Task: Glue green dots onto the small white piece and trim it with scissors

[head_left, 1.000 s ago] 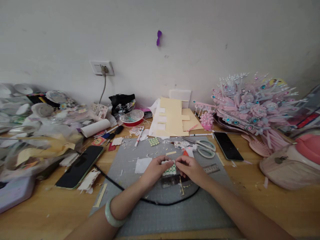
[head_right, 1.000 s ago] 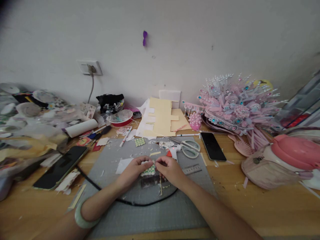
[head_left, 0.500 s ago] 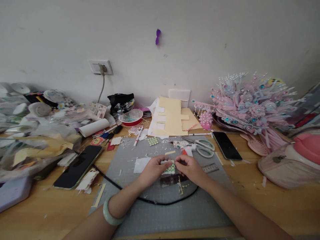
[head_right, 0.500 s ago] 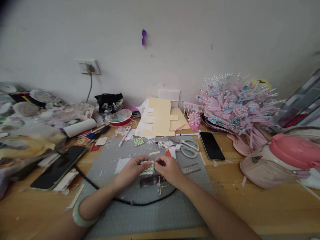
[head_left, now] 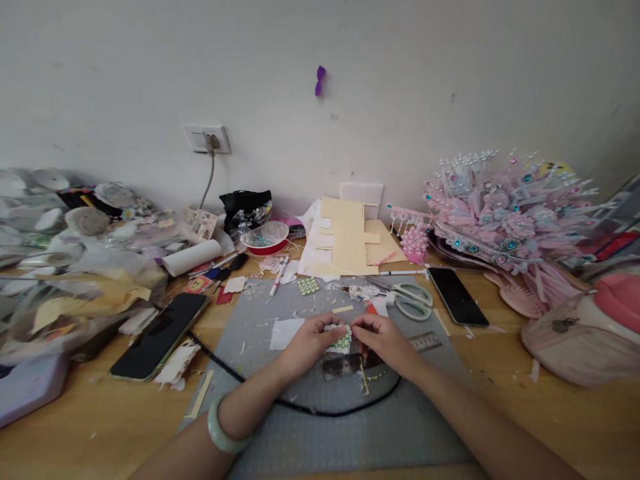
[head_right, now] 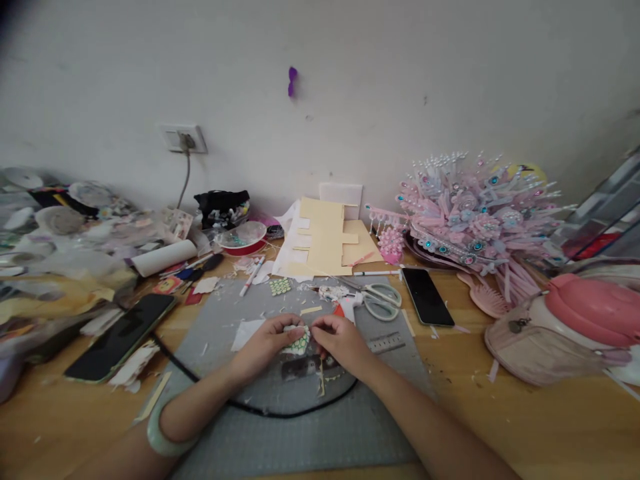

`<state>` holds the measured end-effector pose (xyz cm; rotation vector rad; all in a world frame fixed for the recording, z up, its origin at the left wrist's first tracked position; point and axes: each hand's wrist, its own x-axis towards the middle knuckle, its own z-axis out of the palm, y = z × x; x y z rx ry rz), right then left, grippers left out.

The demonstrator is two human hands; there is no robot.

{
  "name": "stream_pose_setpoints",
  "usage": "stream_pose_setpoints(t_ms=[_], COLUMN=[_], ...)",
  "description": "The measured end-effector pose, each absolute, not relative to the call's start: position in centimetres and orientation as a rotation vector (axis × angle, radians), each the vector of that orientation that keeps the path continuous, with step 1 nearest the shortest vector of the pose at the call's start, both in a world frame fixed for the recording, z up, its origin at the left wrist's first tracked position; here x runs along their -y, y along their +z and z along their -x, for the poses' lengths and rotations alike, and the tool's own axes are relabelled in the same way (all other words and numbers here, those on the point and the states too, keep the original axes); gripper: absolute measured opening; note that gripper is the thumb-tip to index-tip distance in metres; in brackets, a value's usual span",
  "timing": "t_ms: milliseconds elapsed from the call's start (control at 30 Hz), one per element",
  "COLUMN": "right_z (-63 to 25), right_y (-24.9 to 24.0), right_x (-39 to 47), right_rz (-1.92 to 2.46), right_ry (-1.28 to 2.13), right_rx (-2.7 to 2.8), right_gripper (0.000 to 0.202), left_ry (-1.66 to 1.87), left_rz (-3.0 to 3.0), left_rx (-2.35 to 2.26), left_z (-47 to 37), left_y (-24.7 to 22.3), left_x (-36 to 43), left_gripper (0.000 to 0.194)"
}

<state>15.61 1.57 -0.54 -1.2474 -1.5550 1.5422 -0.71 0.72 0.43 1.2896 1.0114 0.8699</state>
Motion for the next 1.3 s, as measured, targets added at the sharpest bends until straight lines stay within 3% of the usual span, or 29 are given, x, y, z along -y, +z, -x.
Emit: stream_pose_setpoints(t_ms=[733, 1300], right_z=[-15.8, -15.9], right_y=[-0.4, -0.7], right_x=[-1.6, -1.6], right_rz=[1.084, 1.102], right_ry=[1.846, 1.829], right_rx=[1.349, 1.398], right_gripper=[0.019, 0.021], left_ry=[0.808, 0.808], left_rz=[-1.38, -1.43], left_rx=[-1.049, -1.101], left_z=[0.7, 0.8], left_y=[0.8, 0.4], left_x=[-0.6, -0.7], left_gripper=[0.018, 0.019])
